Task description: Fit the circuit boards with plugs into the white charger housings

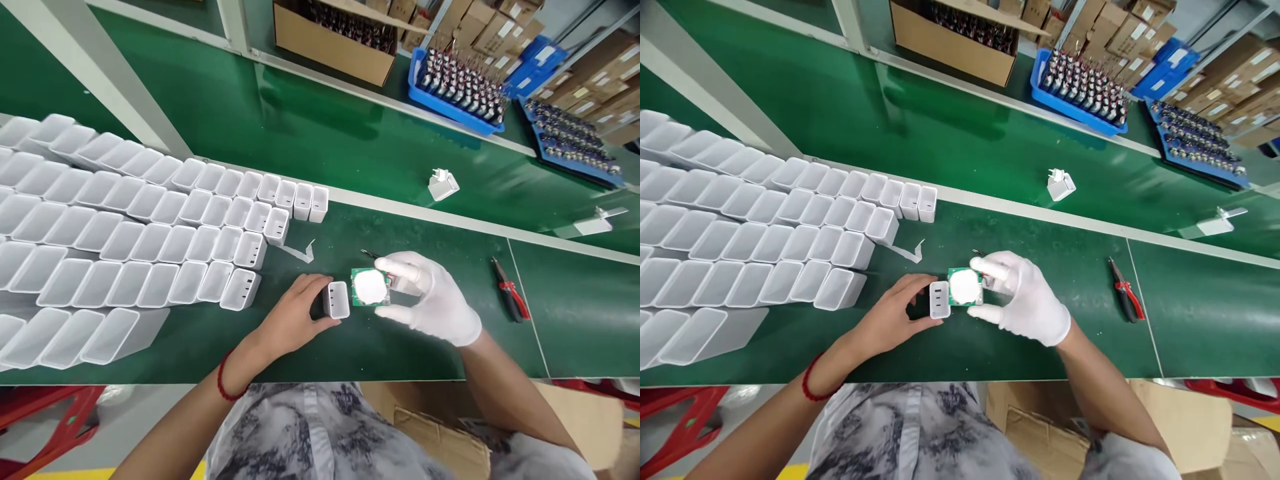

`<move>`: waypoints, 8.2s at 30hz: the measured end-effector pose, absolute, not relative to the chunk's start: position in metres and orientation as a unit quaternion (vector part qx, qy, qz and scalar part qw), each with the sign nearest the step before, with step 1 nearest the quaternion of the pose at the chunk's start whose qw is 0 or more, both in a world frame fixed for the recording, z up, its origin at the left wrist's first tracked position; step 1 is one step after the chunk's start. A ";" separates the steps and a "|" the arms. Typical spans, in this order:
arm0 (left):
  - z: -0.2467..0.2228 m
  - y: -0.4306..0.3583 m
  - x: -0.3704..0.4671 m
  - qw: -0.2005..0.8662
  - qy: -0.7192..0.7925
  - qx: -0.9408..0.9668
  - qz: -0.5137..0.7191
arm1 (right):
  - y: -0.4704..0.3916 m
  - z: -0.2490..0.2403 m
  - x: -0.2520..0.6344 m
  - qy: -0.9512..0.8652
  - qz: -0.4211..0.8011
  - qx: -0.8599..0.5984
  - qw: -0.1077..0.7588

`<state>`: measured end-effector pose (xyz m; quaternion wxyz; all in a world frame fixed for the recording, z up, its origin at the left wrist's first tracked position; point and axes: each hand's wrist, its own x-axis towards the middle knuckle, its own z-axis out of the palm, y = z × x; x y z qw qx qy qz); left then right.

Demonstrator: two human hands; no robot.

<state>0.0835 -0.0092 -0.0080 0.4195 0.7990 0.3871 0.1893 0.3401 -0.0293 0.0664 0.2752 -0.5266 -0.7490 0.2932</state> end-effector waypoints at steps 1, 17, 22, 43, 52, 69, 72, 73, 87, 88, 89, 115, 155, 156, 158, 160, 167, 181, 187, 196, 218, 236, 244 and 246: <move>-0.008 -0.009 0.085 0.403 0.385 0.803 0.213 | -0.029 0.071 0.332 -0.788 0.234 -0.516 0.241; 0.001 -0.011 0.082 0.431 0.336 0.762 0.348 | -0.022 0.111 0.283 -0.902 -0.032 -0.422 0.081; 0.001 -0.011 0.081 0.430 0.336 0.763 0.347 | -0.023 0.113 0.279 -0.907 -0.034 -0.416 0.060; 0.000 -0.011 0.084 0.423 0.326 0.777 0.334 | -0.026 0.109 0.265 -0.899 -0.051 -0.434 -0.038; -0.010 -0.014 0.090 0.375 0.448 0.741 0.331 | -0.042 0.099 0.282 -0.843 -0.096 -0.502 0.166; -0.022 -0.023 0.090 0.363 0.440 0.786 0.239 | -0.061 -0.011 0.258 -0.818 0.047 -0.566 0.088; -0.019 -0.028 0.082 0.364 0.451 0.786 0.217 | -0.060 -0.007 0.261 -0.814 0.053 -0.563 0.133; -0.017 -0.030 0.078 0.367 0.459 0.781 0.212 | -0.060 -0.002 0.264 -0.808 0.048 -0.567 0.155; -0.029 -0.045 0.052 0.357 0.459 0.776 0.242 | -0.050 -0.025 0.279 -0.788 0.002 -0.581 0.206; -0.029 -0.045 0.052 0.351 0.458 0.780 0.241 | -0.052 -0.027 0.282 -0.784 0.016 -0.578 0.225; -0.029 -0.045 0.052 0.345 0.455 0.786 0.239 | -0.054 -0.028 0.284 -0.773 0.034 -0.582 0.251; -0.010 -0.042 0.065 0.489 0.482 0.694 0.219 | -0.039 0.024 0.255 -0.187 0.705 -0.460 0.506; -0.017 -0.026 0.072 0.393 0.470 0.760 0.217 | 0.149 0.001 0.380 -0.548 0.028 -0.771 0.322; -0.013 -0.026 0.070 0.400 0.469 0.760 0.206 | 0.159 -0.002 0.386 -0.545 0.035 -0.776 0.315; -0.005 -0.026 0.064 0.411 0.462 0.764 0.186 | 0.171 -0.008 0.395 -0.550 0.051 -0.780 0.295; 0.004 -0.027 0.057 0.400 0.451 0.777 0.181 | 0.172 -0.012 0.401 -0.554 0.053 -0.782 0.281; 0.011 -0.003 0.072 0.109 0.548 0.801 0.217 | 0.141 0.007 0.393 -0.550 -0.063 -0.765 0.327; 0.003 0.018 0.091 0.036 0.470 0.849 0.237 | 0.251 0.072 0.204 -0.733 0.104 -0.671 0.042; -0.014 0.013 0.098 0.053 0.439 0.866 0.232 | 0.307 0.048 0.136 -0.706 0.148 -0.688 -0.079; -0.028 0.017 0.108 0.053 0.499 0.834 0.227 | 0.282 0.050 0.175 -0.729 0.211 -0.647 0.070; -0.009 -0.008 0.077 0.475 0.427 0.738 0.217 | -0.016 0.054 0.327 -0.809 0.204 -0.439 0.334; 0.011 -0.040 0.065 0.428 0.480 0.754 0.135 | -0.026 0.059 0.326 -0.841 0.140 -0.443 0.277; -0.001 -0.020 0.061 0.463 0.396 0.778 0.155 | -0.025 0.069 0.298 -0.888 0.123 -0.375 0.237; -0.005 -0.014 0.067 0.477 0.400 0.762 0.181 | -0.021 0.072 0.292 -0.901 0.097 -0.373 0.199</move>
